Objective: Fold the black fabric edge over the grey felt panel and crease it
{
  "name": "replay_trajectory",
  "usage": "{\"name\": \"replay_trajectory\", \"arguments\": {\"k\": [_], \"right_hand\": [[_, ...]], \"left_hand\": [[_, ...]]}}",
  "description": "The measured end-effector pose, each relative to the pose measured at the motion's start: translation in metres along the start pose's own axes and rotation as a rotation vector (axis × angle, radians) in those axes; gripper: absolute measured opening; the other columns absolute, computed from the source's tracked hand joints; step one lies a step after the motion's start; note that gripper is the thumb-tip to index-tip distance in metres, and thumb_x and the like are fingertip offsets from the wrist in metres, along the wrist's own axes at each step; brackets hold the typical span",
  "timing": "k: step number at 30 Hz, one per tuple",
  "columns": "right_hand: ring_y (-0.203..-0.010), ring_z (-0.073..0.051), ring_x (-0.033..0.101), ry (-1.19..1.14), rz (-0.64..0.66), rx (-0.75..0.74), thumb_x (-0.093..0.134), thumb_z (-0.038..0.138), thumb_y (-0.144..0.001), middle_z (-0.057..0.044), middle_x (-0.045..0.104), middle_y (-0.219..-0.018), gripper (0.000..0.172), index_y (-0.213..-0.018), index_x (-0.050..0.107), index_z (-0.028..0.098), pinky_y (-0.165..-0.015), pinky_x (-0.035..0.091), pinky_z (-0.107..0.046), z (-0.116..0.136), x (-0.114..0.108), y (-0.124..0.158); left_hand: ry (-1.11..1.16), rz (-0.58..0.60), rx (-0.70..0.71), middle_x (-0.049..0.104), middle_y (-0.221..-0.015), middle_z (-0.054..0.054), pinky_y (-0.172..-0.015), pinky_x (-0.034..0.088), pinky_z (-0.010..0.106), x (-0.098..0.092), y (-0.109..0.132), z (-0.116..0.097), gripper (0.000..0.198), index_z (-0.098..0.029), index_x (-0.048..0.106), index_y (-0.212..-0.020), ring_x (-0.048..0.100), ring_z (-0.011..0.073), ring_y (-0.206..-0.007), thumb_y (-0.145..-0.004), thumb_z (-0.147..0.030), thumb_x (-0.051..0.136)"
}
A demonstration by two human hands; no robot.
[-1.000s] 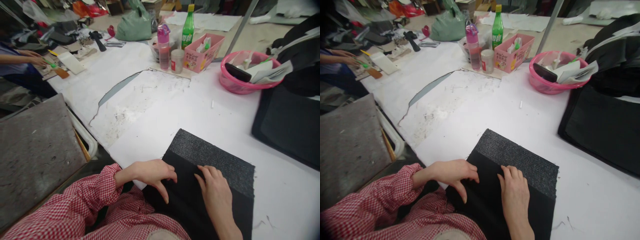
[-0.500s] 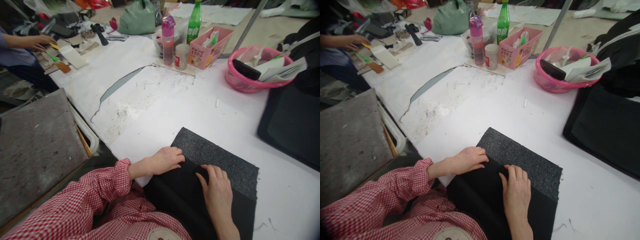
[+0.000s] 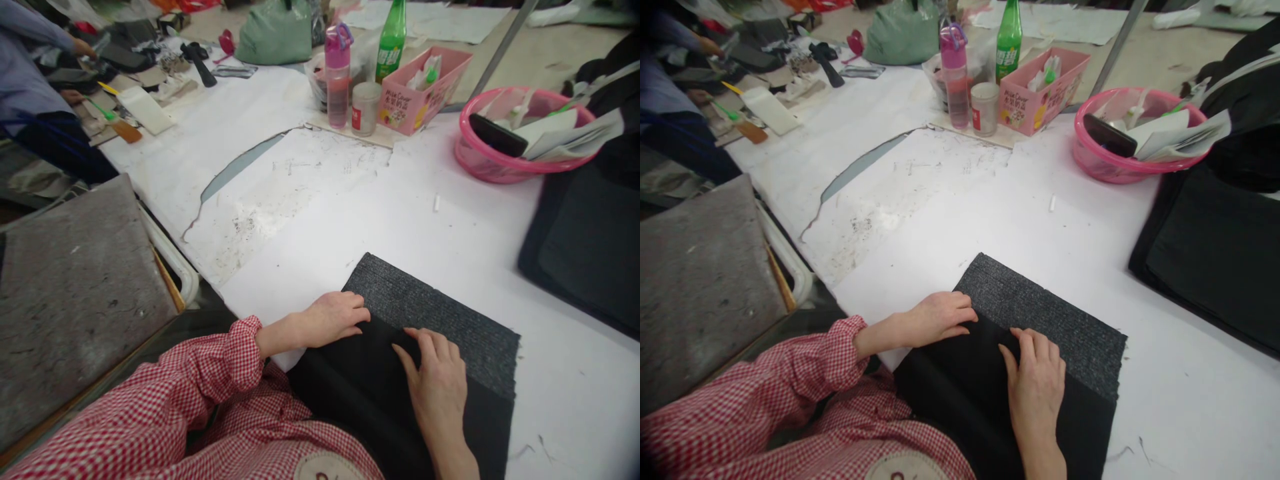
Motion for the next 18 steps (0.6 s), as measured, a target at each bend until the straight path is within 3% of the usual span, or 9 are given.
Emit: {"name": "replay_trajectory", "arguments": {"k": [12,18], "right_hand": [[-0.089,-0.027,0.050,-0.023,0.011,-0.040,0.040,0.046,-0.100,-0.005,0.060,-0.092,0.030,-0.090,0.058,0.024,-0.072,0.036,-0.039,0.0027,-0.0028,-0.0018],[-0.104,-0.028,0.050,-0.092,-0.005,-0.115,0.045,0.029,-0.095,-0.005,0.060,-0.108,0.012,-0.086,0.050,0.023,-0.084,0.037,-0.042,0.0071,-0.0012,-0.0016]], "left_hand": [[0.003,-0.001,-0.003,0.056,-0.100,0.004,-0.079,0.044,0.031,0.0001,-0.0002,-0.0003,0.021,-0.019,0.057,-0.107,0.053,0.0210,-0.093,-0.093,-0.033,0.064],[0.012,-0.012,-0.023,0.057,-0.100,0.003,-0.079,0.044,0.031,0.0012,-0.0004,-0.0002,0.026,-0.017,0.055,-0.105,0.053,0.0211,-0.093,-0.089,-0.032,0.069]]}}
Point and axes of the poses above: each hand's wrist, its own y-axis away from the middle knuckle, its own x-axis out of the palm, z = x × y, the point moved 2 cm from there along -y, towards the middle knuckle
